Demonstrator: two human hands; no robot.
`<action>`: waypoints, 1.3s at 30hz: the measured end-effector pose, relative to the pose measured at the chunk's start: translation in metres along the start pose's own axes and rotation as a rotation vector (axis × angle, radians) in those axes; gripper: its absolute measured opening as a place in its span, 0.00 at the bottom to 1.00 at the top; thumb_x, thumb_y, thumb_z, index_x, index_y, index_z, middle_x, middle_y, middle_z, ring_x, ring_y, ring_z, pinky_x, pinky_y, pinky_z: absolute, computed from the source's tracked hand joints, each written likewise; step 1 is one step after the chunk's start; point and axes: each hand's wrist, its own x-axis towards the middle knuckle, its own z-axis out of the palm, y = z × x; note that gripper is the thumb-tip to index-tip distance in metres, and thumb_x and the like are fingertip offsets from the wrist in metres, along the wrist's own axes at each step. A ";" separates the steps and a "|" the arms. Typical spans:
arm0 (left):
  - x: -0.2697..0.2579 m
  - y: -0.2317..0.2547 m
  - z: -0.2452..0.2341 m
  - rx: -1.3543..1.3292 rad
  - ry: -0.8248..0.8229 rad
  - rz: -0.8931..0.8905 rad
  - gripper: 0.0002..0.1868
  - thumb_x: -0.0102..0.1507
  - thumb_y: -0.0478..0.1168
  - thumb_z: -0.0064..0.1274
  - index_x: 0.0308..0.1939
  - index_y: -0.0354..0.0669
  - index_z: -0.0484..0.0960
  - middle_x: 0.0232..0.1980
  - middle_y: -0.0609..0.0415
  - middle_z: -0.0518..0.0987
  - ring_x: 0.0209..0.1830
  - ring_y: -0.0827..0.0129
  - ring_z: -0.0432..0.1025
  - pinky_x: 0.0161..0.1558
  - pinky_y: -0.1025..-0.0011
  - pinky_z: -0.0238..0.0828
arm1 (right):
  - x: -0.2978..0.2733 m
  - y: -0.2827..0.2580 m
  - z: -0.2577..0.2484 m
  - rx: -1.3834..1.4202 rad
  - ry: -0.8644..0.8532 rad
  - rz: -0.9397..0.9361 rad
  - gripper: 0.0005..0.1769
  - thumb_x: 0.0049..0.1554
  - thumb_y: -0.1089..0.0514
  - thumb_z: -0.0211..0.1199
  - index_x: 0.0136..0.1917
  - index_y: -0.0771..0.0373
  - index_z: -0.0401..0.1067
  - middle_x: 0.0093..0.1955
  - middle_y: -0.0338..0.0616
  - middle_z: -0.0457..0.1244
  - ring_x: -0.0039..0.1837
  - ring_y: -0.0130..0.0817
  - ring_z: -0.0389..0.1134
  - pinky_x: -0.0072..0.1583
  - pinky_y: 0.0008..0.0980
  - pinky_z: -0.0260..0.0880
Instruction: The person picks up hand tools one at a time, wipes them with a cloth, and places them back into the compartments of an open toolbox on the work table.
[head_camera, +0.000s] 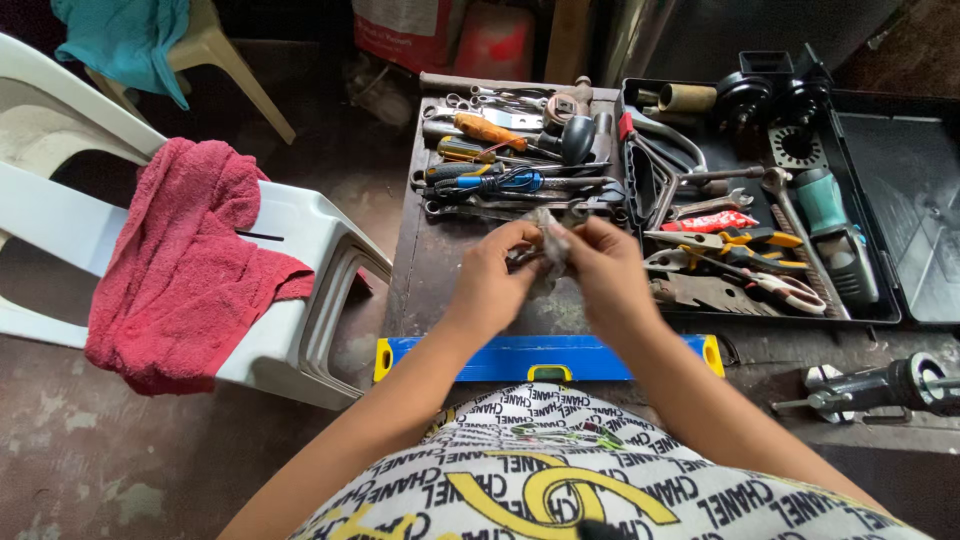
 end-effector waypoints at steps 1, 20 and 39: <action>-0.002 0.004 0.003 0.022 -0.007 -0.071 0.12 0.59 0.33 0.63 0.46 0.40 0.81 0.43 0.48 0.85 0.42 0.63 0.82 0.44 0.67 0.77 | -0.002 0.002 0.004 0.021 0.007 -0.042 0.08 0.63 0.61 0.68 0.44 0.67 0.75 0.39 0.36 0.64 0.41 0.20 0.59 0.44 0.25 0.58; -0.015 -0.016 0.015 -0.195 -0.108 -0.318 0.06 0.63 0.31 0.58 0.41 0.35 0.77 0.37 0.52 0.84 0.38 0.73 0.78 0.41 0.72 0.75 | 0.008 -0.031 -0.030 0.266 0.129 0.067 0.08 0.65 0.54 0.62 0.45 0.59 0.72 0.40 0.35 0.67 0.41 0.23 0.65 0.47 0.29 0.66; -0.005 -0.018 -0.039 -0.243 0.193 -0.496 0.04 0.66 0.33 0.55 0.44 0.37 0.77 0.38 0.56 0.81 0.37 0.76 0.75 0.39 0.76 0.72 | 0.099 -0.087 -0.216 -1.564 -0.042 -0.014 0.18 0.64 0.48 0.61 0.67 0.44 0.77 0.52 0.45 0.71 0.46 0.37 0.69 0.48 0.40 0.69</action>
